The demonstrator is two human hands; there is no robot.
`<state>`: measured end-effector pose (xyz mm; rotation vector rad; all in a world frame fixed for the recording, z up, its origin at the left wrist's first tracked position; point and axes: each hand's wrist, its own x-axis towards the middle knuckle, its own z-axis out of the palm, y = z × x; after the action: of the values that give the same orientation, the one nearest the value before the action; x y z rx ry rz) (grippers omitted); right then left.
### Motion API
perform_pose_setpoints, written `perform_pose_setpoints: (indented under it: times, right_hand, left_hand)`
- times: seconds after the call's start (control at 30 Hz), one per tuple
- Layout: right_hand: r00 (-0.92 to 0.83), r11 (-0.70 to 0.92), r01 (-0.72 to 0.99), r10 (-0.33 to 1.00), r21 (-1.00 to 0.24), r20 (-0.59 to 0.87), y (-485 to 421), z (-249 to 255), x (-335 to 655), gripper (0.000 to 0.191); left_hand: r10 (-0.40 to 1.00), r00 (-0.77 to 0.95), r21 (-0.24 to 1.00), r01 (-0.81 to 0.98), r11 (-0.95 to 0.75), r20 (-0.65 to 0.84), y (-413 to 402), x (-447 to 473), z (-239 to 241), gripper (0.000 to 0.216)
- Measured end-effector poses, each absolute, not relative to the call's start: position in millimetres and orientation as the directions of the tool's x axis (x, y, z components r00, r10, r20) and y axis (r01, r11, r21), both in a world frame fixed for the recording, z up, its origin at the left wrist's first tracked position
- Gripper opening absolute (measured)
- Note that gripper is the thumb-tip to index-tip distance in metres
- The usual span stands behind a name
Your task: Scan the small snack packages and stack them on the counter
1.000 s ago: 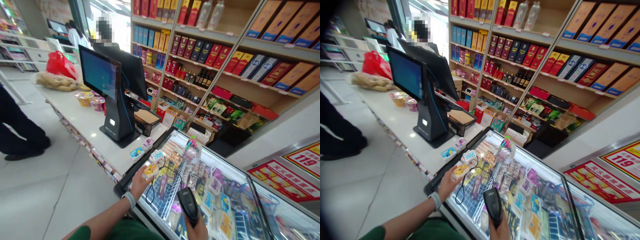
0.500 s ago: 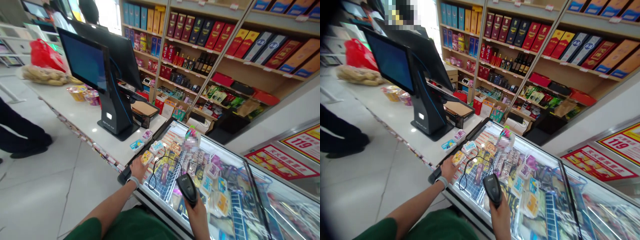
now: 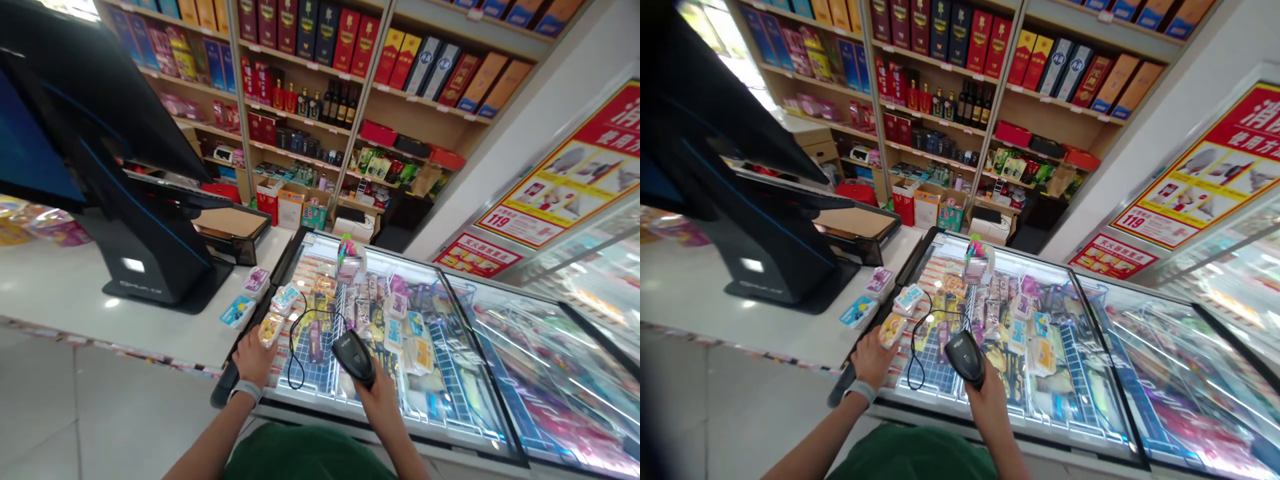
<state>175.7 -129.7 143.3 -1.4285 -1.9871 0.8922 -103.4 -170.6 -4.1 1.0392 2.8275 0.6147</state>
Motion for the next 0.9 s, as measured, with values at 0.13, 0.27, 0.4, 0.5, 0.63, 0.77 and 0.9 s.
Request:
perform_pose_setpoints:
  times: [0.13, 0.27, 0.4, 0.5, 0.63, 0.77, 0.9]
  right_hand:
    - [-0.288, 0.210, 0.621, 0.957, -0.755, 0.029, -134, 139, 166, 0.035]
    - [-0.278, 0.219, 0.624, 0.959, -0.750, 0.049, -137, 137, 159, 0.032]
    - [-0.219, 0.187, 0.614, 0.974, -0.767, 0.062, -140, 132, 155, 0.035]
    - [-0.159, 0.162, 0.608, 0.984, -0.777, 0.080, -143, 129, 155, 0.038]
    - [-0.069, 0.116, 0.585, 0.993, -0.803, 0.094, -147, 129, 156, 0.036]
    - [-0.006, 0.093, 0.546, 0.994, -0.833, 0.107, -150, 133, 161, 0.034]
    - [0.038, 0.088, 0.528, 0.991, -0.845, 0.127, -151, 134, 171, 0.036]
  left_hand:
    - [0.679, -0.728, 0.385, 0.655, 0.650, 0.092, -176, -105, -2, 0.068]
    - [0.745, -0.639, 0.391, 0.746, 0.539, 0.192, -190, -110, -3, 0.070]
    - [0.802, -0.531, 0.405, 0.820, 0.405, 0.274, -200, -115, 5, 0.062]
    - [0.842, -0.439, 0.443, 0.852, 0.279, 0.314, -198, -115, 15, 0.059]
    - [0.905, -0.278, 0.500, 0.862, 0.086, 0.323, -179, -106, 19, 0.046]
    - [0.945, -0.114, 0.583, 0.807, -0.091, 0.306, -148, -83, 16, 0.037]
    - [0.973, 0.052, 0.670, 0.717, -0.192, 0.223, -115, -44, 26, 0.037]
